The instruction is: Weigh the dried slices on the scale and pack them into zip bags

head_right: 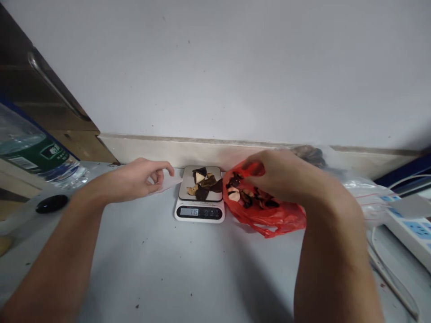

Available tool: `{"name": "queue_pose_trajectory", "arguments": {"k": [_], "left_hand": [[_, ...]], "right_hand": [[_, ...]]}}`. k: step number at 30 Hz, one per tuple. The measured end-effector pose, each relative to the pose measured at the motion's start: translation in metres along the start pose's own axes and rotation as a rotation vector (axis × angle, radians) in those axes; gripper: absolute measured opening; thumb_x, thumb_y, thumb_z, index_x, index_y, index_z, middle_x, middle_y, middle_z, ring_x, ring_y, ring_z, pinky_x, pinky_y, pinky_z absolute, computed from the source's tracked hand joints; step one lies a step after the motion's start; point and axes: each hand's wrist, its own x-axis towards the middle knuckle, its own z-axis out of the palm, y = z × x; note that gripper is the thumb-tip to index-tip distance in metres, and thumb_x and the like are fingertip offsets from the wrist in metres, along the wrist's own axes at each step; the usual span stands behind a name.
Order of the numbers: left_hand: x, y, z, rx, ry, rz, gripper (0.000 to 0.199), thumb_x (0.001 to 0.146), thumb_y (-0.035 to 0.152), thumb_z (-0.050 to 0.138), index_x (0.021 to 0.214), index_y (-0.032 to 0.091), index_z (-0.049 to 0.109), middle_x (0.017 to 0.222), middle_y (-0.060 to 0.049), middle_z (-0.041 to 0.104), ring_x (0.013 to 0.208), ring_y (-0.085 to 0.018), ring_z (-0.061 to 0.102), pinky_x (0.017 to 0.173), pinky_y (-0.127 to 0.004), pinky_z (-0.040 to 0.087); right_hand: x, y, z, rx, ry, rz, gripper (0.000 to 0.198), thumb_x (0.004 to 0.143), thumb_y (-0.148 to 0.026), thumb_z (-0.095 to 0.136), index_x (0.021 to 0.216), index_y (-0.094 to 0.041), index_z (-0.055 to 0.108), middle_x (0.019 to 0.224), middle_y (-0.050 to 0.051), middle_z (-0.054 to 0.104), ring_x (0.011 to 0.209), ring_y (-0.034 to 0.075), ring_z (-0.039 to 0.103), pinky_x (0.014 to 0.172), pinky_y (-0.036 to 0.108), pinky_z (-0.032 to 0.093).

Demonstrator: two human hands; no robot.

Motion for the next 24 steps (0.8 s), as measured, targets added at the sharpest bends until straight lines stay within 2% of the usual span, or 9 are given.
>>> {"name": "queue_pose_trajectory", "arguments": {"k": [1, 3, 7, 10, 14, 17, 19, 21, 24], "left_hand": [[-0.001, 0.001, -0.001, -0.039, 0.058, 0.031, 0.028, 0.081, 0.019, 0.059, 0.108, 0.026, 0.062, 0.080, 0.001, 0.065, 0.065, -0.017, 0.059, 0.056, -0.026, 0.043], [-0.002, 0.004, -0.001, -0.132, 0.165, 0.086, 0.025, 0.081, 0.022, 0.061, 0.106, 0.026, 0.057, 0.080, 0.002, 0.069, 0.067, -0.017, 0.064, 0.056, -0.025, 0.046], [-0.005, 0.014, -0.001, -0.313, 0.395, 0.214, 0.024, 0.079, 0.025, 0.067, 0.096, 0.026, 0.049, 0.076, 0.003, 0.070, 0.069, -0.017, 0.067, 0.059, -0.025, 0.052], [-0.006, 0.020, 0.000, -0.358, 0.557, 0.298, 0.023, 0.076, 0.021, 0.067, 0.088, 0.025, 0.048, 0.074, 0.004, 0.066, 0.068, -0.014, 0.064, 0.061, -0.024, 0.054], [-0.008, 0.024, 0.000, -0.345, 0.705, 0.374, 0.017, 0.081, 0.026, 0.068, 0.087, 0.024, 0.053, 0.083, 0.002, 0.067, 0.076, -0.016, 0.066, 0.070, -0.028, 0.059], [-0.011, 0.023, 0.000, -0.296, 0.576, 0.399, 0.046, 0.079, 0.046, 0.080, 0.117, 0.026, 0.064, 0.129, -0.007, 0.071, 0.119, -0.028, 0.068, 0.100, -0.042, 0.059], [-0.012, 0.022, 0.001, -0.248, 0.395, 0.402, 0.094, 0.065, 0.057, 0.091, 0.146, 0.030, 0.054, 0.163, -0.010, 0.050, 0.149, -0.036, 0.048, 0.118, -0.049, 0.047], [-0.011, 0.021, 0.003, -0.216, 0.258, 0.387, 0.123, 0.058, 0.062, 0.094, 0.162, 0.030, 0.037, 0.176, -0.011, 0.031, 0.160, -0.039, 0.030, 0.126, -0.051, 0.037], [-0.007, 0.019, 0.005, -0.198, 0.230, 0.356, 0.113, 0.070, 0.060, 0.087, 0.164, 0.026, 0.034, 0.174, -0.013, 0.033, 0.159, -0.038, 0.034, 0.127, -0.053, 0.035]], "right_hand": [[-0.001, -0.012, 0.000, -0.014, -0.010, 0.022, 0.017, 0.077, -0.016, 0.069, 0.081, -0.028, 0.081, 0.070, 0.002, 0.077, 0.055, 0.021, 0.065, 0.054, 0.033, 0.048], [-0.001, -0.038, 0.002, 0.097, 0.008, -0.120, 0.021, 0.085, -0.019, 0.066, 0.096, -0.027, 0.082, 0.080, 0.002, 0.079, 0.066, 0.020, 0.069, 0.061, 0.030, 0.050], [0.003, -0.071, 0.024, 0.265, -0.235, -0.397, 0.027, 0.099, -0.025, 0.053, 0.113, -0.025, 0.076, 0.084, 0.001, 0.078, 0.072, 0.017, 0.069, 0.067, 0.028, 0.048], [0.009, -0.075, 0.041, 0.273, -0.232, -0.420, 0.025, 0.103, -0.027, 0.050, 0.096, -0.021, 0.073, 0.076, 0.000, 0.074, 0.066, 0.015, 0.062, 0.065, 0.027, 0.043], [0.014, -0.076, 0.051, 0.342, 0.054, -0.298, 0.030, 0.092, -0.027, 0.065, 0.063, -0.020, 0.058, 0.059, -0.002, 0.062, 0.056, 0.012, 0.049, 0.058, 0.027, 0.036], [0.014, -0.078, 0.052, 0.477, 0.243, -0.216, 0.030, 0.077, -0.018, 0.070, 0.054, -0.021, 0.051, 0.052, -0.004, 0.055, 0.052, 0.011, 0.046, 0.055, 0.027, 0.034], [0.014, -0.078, 0.052, 0.581, 0.246, -0.228, 0.027, 0.073, -0.020, 0.071, 0.055, -0.021, 0.051, 0.053, -0.005, 0.054, 0.053, 0.011, 0.047, 0.054, 0.027, 0.035], [0.014, -0.078, 0.052, 0.657, 0.216, -0.264, 0.031, 0.073, -0.027, 0.075, 0.055, -0.022, 0.050, 0.054, -0.005, 0.053, 0.054, 0.010, 0.047, 0.054, 0.026, 0.036], [0.015, -0.074, 0.050, 0.719, 0.137, -0.282, 0.033, 0.078, -0.039, 0.078, 0.067, -0.023, 0.051, 0.061, -0.004, 0.057, 0.056, 0.011, 0.051, 0.056, 0.026, 0.039]]}}
